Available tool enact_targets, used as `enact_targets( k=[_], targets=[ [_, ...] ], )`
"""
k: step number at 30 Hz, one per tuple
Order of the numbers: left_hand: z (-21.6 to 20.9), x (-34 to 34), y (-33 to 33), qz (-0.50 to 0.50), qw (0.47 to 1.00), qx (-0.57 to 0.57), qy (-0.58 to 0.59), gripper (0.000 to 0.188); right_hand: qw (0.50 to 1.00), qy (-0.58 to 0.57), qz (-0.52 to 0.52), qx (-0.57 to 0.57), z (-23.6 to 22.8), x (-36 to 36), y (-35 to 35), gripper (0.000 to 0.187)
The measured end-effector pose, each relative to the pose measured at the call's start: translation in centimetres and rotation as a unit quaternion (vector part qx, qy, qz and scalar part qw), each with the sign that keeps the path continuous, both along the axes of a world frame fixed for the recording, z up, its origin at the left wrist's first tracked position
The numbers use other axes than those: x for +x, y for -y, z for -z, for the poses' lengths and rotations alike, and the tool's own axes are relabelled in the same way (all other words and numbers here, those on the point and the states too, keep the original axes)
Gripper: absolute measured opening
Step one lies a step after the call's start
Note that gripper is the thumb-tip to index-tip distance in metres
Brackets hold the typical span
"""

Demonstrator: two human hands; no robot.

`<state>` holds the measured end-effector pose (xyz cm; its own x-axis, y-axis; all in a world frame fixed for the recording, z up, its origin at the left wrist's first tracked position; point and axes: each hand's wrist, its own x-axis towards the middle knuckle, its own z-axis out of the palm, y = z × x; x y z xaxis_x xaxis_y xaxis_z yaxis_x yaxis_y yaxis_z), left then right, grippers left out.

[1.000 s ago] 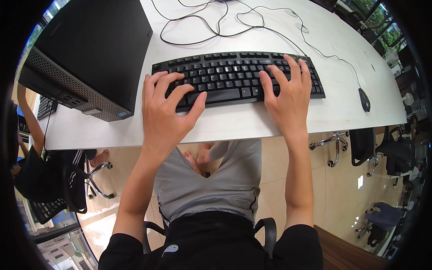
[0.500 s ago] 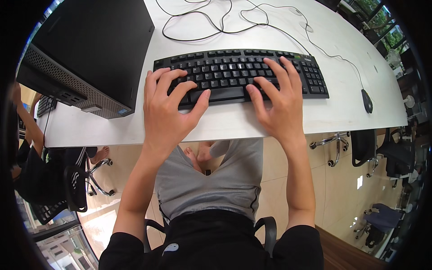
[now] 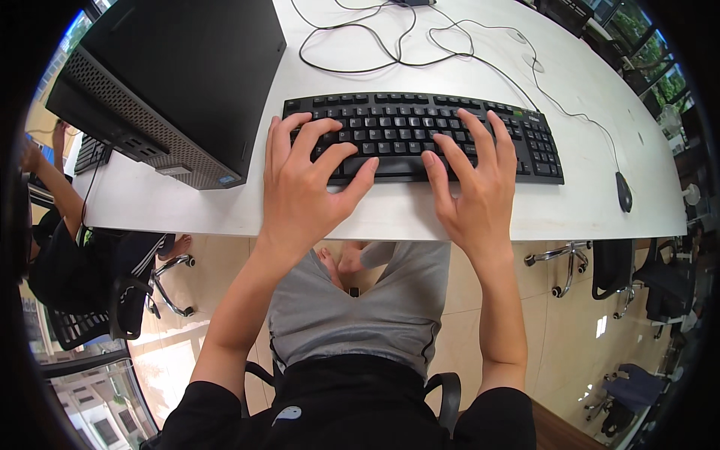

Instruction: Reassembling a computer tower by closing the side panel and connecting peripheral cables.

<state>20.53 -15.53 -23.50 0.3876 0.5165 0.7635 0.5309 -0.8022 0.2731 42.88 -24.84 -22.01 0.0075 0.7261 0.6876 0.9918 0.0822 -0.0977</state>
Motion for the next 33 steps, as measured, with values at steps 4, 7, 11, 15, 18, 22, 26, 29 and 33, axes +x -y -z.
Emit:
enact_targets(
  k=[4,7,11,15,18,22,26,29,33],
  targets=[
    [-0.4,0.0,0.2,-0.014,0.999,-0.005,-0.049,0.032,1.0,0.002,0.011,0.0,0.0,0.0,-1.2,0.023],
    [-0.4,-0.1,0.4,-0.005,0.999,-0.016,-0.048,0.037,0.999,0.021,0.023,0.006,-0.4,-0.5,-2.2,0.024],
    [-0.4,0.2,0.4,-0.023,0.999,-0.014,-0.046,0.039,0.999,0.016,0.013,-0.025,0.2,0.1,-2.5,0.026],
    [-0.4,0.0,0.4,-0.02,0.999,-0.016,-0.042,0.04,0.999,0.004,-0.041,-0.009,-0.7,-0.6,-1.4,0.025],
    [-0.5,0.0,0.4,-0.018,0.999,-0.02,-0.044,0.04,0.998,-0.004,-0.066,-0.022,-0.4,-1.3,-1.1,0.023],
    [-0.3,-0.1,0.2,-0.016,0.999,-0.023,-0.04,0.041,0.996,-0.011,-0.083,-0.012,-0.9,-1.4,-1.0,0.022],
    [-0.4,0.0,0.2,-0.011,0.999,-0.019,-0.04,0.04,0.994,-0.005,-0.11,-0.02,-0.6,-2.0,-0.2,0.021],
    [-0.5,-0.1,0.3,-0.019,0.999,-0.022,-0.034,0.04,0.994,0.007,-0.104,-0.017,-0.6,-1.9,-0.2,0.02],
    [-0.4,0.0,0.4,-0.017,0.999,-0.018,-0.031,0.04,0.997,-0.014,-0.077,0.017,-0.1,-1.4,-1.0,0.023]
  ],
)
